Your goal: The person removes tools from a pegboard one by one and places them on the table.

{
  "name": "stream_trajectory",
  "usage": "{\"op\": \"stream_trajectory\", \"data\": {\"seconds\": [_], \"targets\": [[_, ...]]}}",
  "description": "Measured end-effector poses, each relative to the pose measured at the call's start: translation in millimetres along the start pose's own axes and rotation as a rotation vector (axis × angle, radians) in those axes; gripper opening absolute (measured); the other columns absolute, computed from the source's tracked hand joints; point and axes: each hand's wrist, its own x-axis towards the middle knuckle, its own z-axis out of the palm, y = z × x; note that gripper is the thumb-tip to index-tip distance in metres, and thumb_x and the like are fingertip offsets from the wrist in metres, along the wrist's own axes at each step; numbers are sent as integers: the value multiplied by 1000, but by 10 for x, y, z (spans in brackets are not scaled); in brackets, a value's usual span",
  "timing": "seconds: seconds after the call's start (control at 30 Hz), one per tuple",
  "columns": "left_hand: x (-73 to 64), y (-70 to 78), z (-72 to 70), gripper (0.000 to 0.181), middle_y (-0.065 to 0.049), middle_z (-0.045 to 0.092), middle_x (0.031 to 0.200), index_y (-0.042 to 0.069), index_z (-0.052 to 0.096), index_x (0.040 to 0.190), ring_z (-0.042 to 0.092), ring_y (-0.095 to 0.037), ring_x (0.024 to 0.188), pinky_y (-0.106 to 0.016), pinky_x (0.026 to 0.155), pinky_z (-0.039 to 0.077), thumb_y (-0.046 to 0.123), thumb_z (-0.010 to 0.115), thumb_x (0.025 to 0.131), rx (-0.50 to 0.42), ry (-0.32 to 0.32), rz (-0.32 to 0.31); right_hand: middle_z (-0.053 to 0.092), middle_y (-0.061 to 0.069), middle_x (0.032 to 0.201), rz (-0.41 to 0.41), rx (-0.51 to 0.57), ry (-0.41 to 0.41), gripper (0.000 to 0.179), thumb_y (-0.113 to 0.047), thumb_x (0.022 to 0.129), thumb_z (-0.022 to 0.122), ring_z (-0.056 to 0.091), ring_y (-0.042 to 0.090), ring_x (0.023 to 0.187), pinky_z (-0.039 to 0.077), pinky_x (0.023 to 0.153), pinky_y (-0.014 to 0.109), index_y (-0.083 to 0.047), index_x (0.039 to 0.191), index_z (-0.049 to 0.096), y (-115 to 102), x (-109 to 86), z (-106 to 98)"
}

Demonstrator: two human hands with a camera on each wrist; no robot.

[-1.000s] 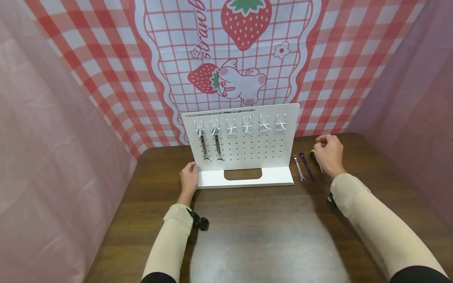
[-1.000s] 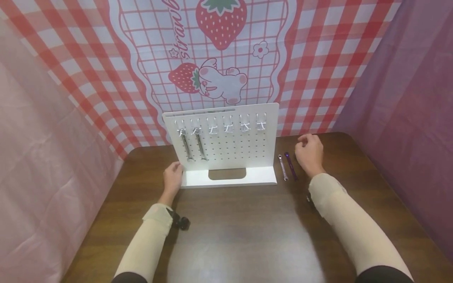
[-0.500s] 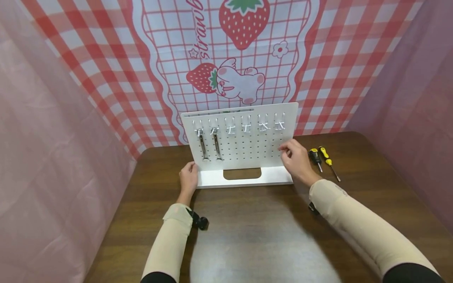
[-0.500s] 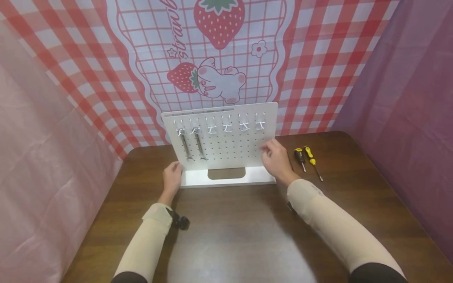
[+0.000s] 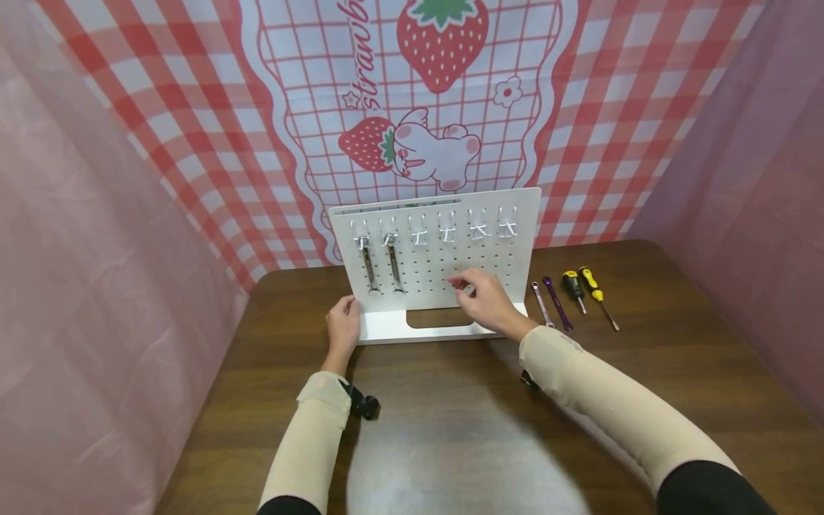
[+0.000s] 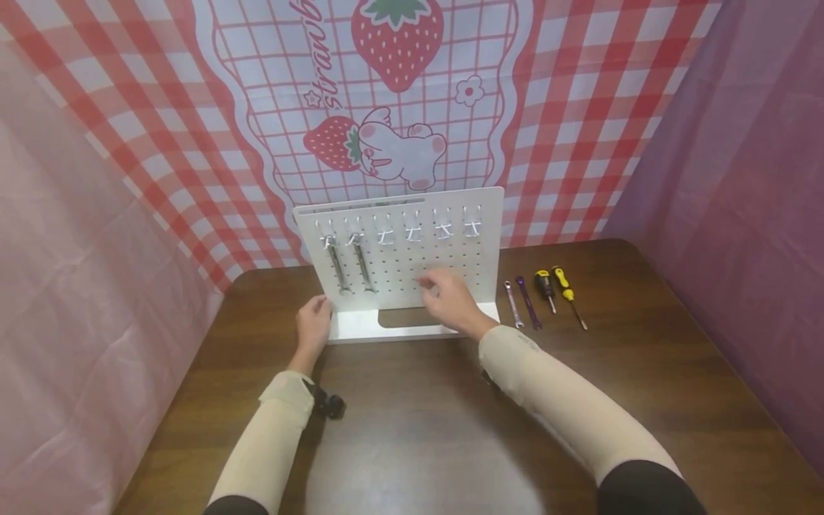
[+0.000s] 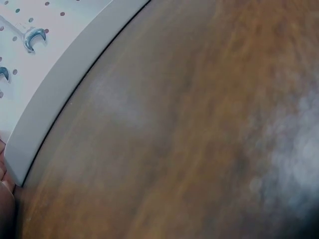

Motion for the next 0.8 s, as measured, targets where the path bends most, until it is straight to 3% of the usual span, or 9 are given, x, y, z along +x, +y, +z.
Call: {"op": "stream_trajectory", "data": {"seconds": [0.33,0.63,0.8], "targets": [[13,1,8,23,-21,71,115,-3,72,112,65,-35,110,-47,97,50,11,59,99,9,6,7,69,16,112,-53,68,-5,36,3,87,57,64,28,103,57,81,40,5,121,67,-316,328,254],[5,-6,13,22,-22,71,113,-4,72,111,66,-35,109,-48,96,50,9,60,98,15,19,8,61,11,138,94,232,-62,50,-2,92,57,63,26,117,54,93,37,-2,142,55,-479,515,385],[4,-1,14,22,-21,71,114,-4,72,112,65,-35,110,-47,97,50,9,59,99,14,13,2,57,8,143,169,298,-91,53,-5,94,58,60,27,122,54,94,38,-5,147,50,-511,544,391]]}}
